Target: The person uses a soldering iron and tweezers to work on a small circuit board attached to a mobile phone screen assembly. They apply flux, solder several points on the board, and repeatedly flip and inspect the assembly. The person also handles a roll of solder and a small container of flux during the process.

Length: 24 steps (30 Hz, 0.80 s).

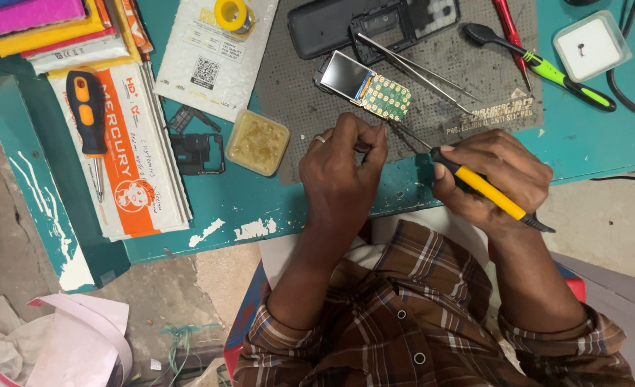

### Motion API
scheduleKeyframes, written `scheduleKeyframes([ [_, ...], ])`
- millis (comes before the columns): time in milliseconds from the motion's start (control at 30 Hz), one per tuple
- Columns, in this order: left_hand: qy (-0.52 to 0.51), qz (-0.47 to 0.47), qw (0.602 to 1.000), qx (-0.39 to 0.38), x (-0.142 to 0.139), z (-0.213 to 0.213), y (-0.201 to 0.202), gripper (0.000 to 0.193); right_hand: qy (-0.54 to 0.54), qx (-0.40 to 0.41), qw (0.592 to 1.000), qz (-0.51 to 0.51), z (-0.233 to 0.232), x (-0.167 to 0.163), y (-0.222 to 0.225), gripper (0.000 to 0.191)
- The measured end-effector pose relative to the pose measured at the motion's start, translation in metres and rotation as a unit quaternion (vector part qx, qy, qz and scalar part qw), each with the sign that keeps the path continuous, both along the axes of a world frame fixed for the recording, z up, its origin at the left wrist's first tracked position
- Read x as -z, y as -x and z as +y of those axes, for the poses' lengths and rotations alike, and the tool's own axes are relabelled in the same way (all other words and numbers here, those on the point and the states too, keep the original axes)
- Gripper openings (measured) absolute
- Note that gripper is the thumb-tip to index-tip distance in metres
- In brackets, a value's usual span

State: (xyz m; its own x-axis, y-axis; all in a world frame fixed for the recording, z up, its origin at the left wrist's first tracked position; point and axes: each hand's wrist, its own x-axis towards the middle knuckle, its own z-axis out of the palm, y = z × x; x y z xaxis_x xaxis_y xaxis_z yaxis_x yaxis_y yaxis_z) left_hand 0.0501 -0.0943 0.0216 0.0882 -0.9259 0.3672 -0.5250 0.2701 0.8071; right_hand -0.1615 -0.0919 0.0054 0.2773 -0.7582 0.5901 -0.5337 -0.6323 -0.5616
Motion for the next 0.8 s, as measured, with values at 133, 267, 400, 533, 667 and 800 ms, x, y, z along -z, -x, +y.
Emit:
scheduleKeyframes([
  [133, 0.004, 0.002, 1.000, 0.001, 0.0011, -0.0004, 0.0004, 0.021, 0.006, -0.003, 1.000, -0.002, -0.0013, 0.0016, -0.0004, 0.014],
  [267, 0.007, 0.002, 1.000, -0.002, 0.0007, -0.0004, 0.0002, 0.022, -0.004, -0.002, 1.000, -0.001, -0.0009, 0.0007, -0.0003, 0.014],
  [400, 0.007, -0.002, 1.000, -0.004, 0.0014, 0.0000, 0.0010, 0.022, -0.004, -0.002, 1.000, 0.001, -0.0002, 0.0012, 0.0000, 0.014],
  [533, 0.008, -0.002, 1.000, -0.005, 0.0009, 0.0003, 0.0012, 0.022, 0.000, 0.005, 1.000, 0.004, 0.0007, 0.0012, 0.0005, 0.014],
  [667, 0.010, -0.003, 1.000, -0.006, 0.0009, -0.0005, 0.0013, 0.022, -0.002, -0.003, 1.000, 0.001, -0.0007, 0.0011, 0.0006, 0.015],
  [800, 0.007, -0.001, 1.000, -0.003, 0.0021, -0.0004, 0.0013, 0.022, -0.005, -0.002, 1.000, 0.001, -0.0008, 0.0011, 0.0006, 0.015],
])
